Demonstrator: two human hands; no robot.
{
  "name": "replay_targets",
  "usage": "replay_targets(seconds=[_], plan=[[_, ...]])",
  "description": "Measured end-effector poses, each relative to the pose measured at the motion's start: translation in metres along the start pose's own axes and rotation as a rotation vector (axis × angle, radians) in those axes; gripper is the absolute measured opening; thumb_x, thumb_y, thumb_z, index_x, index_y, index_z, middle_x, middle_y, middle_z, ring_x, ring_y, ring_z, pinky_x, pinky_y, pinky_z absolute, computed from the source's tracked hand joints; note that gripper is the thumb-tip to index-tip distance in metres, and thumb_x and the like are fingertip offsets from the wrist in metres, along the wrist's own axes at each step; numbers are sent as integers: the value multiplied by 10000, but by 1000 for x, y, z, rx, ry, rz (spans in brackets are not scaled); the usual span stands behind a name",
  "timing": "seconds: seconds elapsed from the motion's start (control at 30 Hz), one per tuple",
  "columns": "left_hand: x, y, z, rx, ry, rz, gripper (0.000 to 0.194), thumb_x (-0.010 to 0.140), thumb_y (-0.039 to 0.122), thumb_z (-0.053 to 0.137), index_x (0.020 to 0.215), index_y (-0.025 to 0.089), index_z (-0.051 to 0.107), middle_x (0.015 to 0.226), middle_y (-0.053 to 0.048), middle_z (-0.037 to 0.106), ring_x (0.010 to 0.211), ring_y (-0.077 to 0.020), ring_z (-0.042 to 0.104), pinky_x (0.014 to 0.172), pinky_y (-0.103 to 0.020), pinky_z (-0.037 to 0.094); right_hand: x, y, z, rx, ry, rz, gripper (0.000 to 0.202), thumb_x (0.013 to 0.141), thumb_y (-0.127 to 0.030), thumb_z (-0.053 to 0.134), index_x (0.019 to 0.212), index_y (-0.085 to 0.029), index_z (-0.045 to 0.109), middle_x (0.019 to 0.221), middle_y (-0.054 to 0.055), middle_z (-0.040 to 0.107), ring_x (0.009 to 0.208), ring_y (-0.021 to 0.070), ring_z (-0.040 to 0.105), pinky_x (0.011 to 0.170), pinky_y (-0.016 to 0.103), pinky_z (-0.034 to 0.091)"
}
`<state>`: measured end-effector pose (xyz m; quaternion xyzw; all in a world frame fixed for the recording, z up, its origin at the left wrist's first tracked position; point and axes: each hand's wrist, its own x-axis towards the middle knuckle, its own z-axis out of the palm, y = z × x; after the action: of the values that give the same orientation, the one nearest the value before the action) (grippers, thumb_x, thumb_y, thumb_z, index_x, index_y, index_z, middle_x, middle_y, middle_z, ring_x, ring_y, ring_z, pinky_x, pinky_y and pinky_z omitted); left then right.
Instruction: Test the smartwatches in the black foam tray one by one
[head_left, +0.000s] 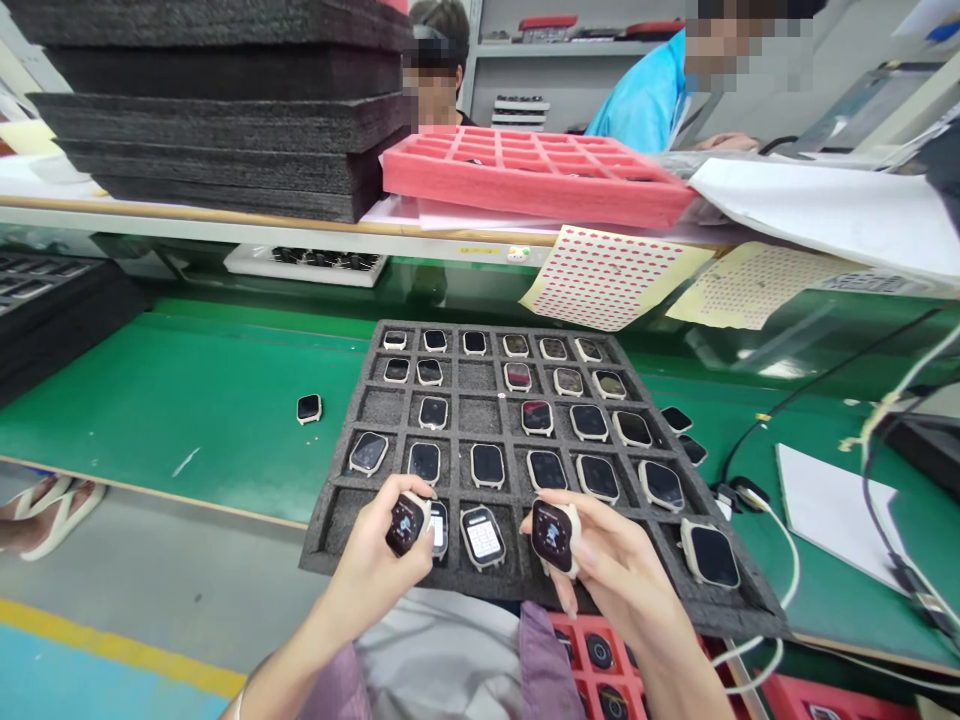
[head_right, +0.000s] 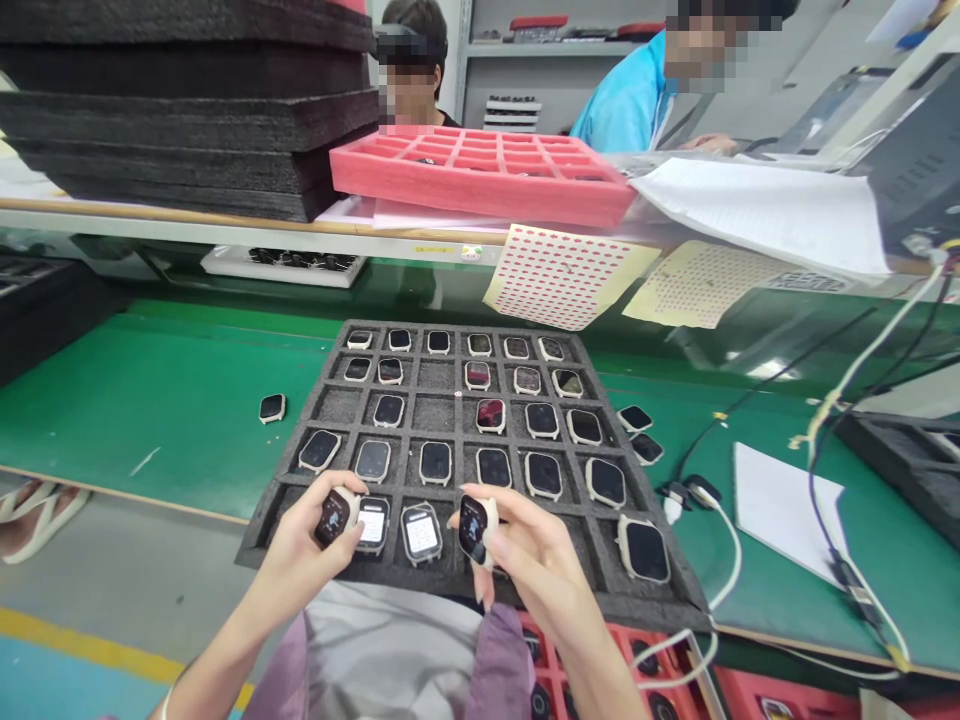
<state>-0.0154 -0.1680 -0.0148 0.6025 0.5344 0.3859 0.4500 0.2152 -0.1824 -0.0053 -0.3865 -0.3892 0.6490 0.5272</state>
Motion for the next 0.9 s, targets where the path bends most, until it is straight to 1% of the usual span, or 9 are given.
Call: replay_targets(seconds=[0.1,0.23,0.37,0.5,0.57,0.7,0.77,0.83,0.9], plan=[[-1,1,-1,-2,17,-11,296,766,114,516,1042,219,496,808,36,523,702,-120,504,675,-210,401,0,0,0,-1,9,-1,340,779,-321,731,1086,-193,663,869,95,677,451,109,543,382,216,448],[-1,0,0,-14,53,-2,271,751,99,522,993,220,500,825,36,528,723,-117,504,698,-207,404,0,0,0,-9,15,0,335,780,-320,731,1084,-195,665,877,95,682,448,108,551,393,218,454],[-2,-1,-1,-90,33,-67,296,785,155,530,1066,230,476,764,50,501,649,-111,486,619,-202,401,0,-1,1,-13,15,-13,347,779,-326,730,1096,-201,660,880,92,683,434,101,546,390,214,447],[-3,-3,-1,-61,73,-14,262,747,113,547,983,221,507,759,52,504,660,-103,487,644,-199,405,-1,-2,2,-16,11,-3,337,781,-326,723,1085,-195,661,873,95,682,435,106,543,377,216,435],[-3,-3,0,-70,71,-24,262,744,113,556,981,218,517,769,45,511,673,-105,500,640,-200,417,-1,-2,2,-20,9,9,334,783,-324,720,1081,-185,662,875,101,682,438,105,536,374,215,428],[-2,-1,1,-271,13,-130,416,789,195,571,1184,240,448,741,50,479,519,-78,442,470,-186,404,0,-2,0,-15,-7,25,394,802,-328,695,1158,-178,618,917,122,683,463,119,548,400,232,445],[0,0,0,-426,-41,-124,518,783,212,590,1261,245,394,753,41,495,493,-74,432,431,-187,410,1,-2,0,-4,-23,37,422,825,-340,659,1205,-171,583,956,143,680,478,134,558,412,249,450],[2,1,-1,-588,-131,-92,560,769,223,609,1282,234,385,802,5,535,582,-112,506,451,-205,453,2,-3,2,7,-41,47,412,859,-360,608,1217,-159,567,991,162,673,490,144,568,426,261,451],[3,4,-1,-718,-228,-74,550,770,229,603,1282,218,401,897,-48,568,754,-177,569,534,-252,511,4,-1,6,7,-52,55,391,884,-372,566,1210,-156,564,1022,169,664,504,148,577,440,267,453]])
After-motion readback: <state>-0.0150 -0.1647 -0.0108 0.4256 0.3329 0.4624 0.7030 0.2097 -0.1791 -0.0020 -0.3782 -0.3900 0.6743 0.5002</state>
